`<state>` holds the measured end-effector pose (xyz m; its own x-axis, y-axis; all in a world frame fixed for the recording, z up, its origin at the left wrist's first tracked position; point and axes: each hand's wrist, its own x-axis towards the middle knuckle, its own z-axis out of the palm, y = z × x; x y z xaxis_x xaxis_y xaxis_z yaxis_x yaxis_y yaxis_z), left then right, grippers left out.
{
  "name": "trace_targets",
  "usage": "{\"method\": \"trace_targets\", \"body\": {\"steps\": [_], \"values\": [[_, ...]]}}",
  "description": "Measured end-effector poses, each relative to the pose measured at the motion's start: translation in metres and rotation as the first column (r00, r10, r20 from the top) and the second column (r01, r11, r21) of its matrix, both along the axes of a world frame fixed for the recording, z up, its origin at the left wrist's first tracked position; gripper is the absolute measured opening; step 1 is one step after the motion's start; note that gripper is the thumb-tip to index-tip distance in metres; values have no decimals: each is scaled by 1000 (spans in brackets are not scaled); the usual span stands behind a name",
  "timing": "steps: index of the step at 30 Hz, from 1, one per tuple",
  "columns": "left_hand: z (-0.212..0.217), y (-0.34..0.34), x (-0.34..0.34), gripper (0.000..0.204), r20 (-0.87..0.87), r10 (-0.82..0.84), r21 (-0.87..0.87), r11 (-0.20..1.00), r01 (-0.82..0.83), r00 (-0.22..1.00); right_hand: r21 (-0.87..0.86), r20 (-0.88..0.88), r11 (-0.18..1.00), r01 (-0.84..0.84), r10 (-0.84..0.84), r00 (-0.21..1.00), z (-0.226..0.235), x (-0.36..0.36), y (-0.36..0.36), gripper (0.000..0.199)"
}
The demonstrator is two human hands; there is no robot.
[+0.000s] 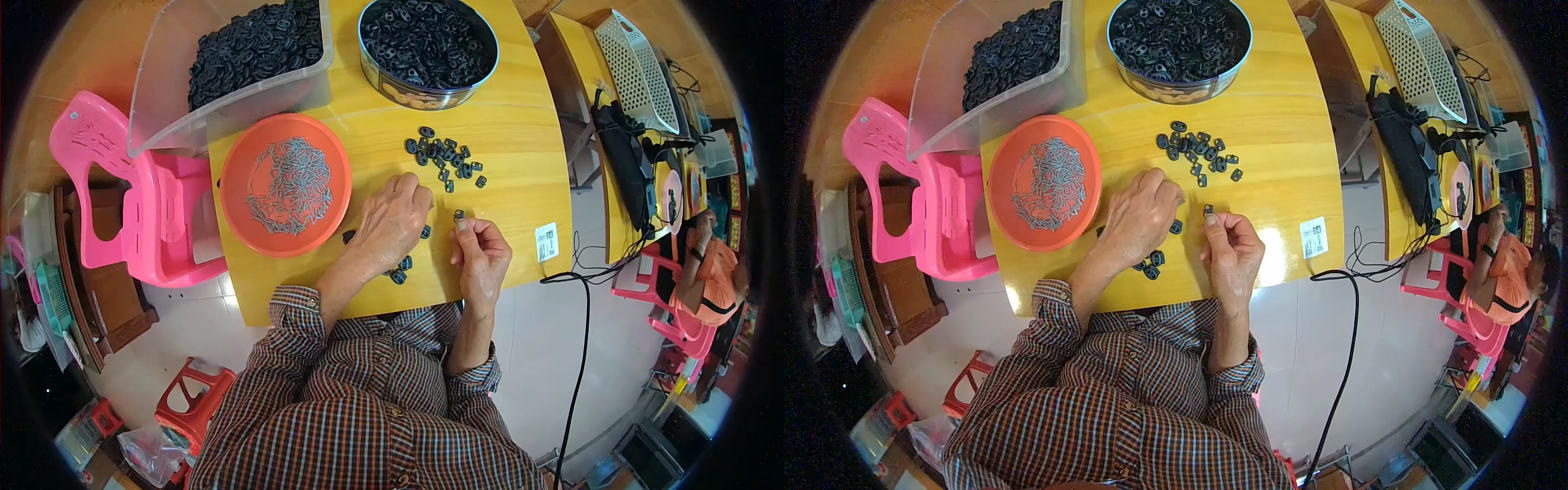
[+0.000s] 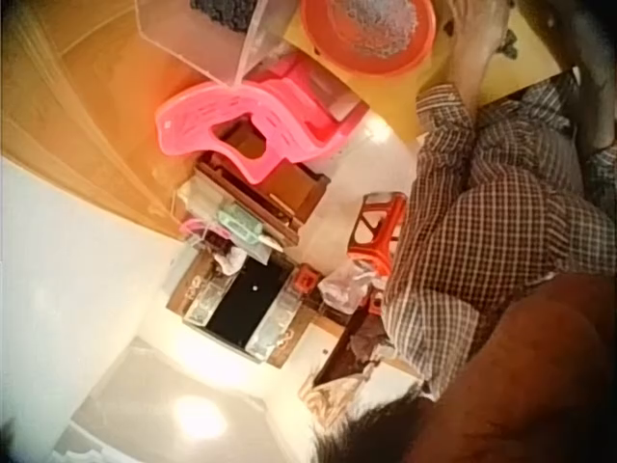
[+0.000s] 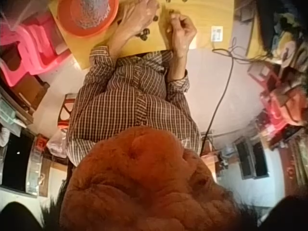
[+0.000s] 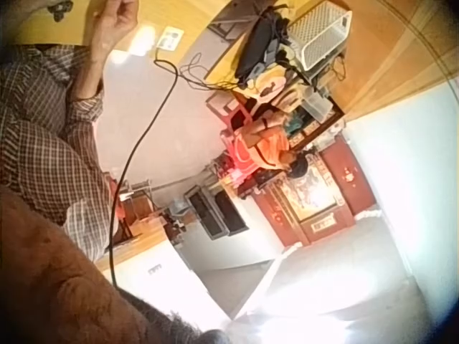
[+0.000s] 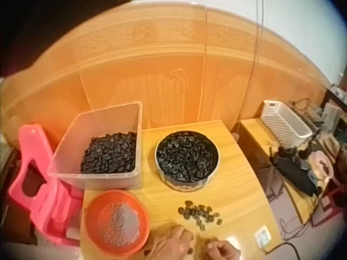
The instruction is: Assembling small hardware components by manually placing metal rings onto plastic pieces.
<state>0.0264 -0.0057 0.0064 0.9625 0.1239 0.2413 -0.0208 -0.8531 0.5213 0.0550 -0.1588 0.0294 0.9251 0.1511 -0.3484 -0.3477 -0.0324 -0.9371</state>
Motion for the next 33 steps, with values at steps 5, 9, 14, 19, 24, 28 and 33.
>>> {"method": "trace_targets", "body": {"steps": [5,9,14,19,24,28,33], "values": [[1,3,-2,7,103,3,-239,971,21,995,43,-36,999,-2,4,999,4,-1,0,12],[6,2,-6,7,58,-20,-690,721,55,998,228,-87,974,-5,26,996,-1,-3,-2,10],[9,4,-8,6,0,-85,-766,641,55,996,309,-107,951,-9,44,993,1,-5,2,10],[13,5,-8,11,-135,-178,-835,551,-15,975,384,-49,923,24,-6,999,-1,-7,8,6],[13,1,-9,10,-142,-171,-864,502,-38,975,346,9,938,-3,0,1000,-8,-8,8,6],[11,-1,-10,10,-139,-166,-866,499,-38,976,299,44,954,-13,0,999,-12,-11,8,9],[16,-2,-10,11,-155,-224,-933,354,-68,962,259,86,966,18,-41,995,-11,-14,12,12]]}}
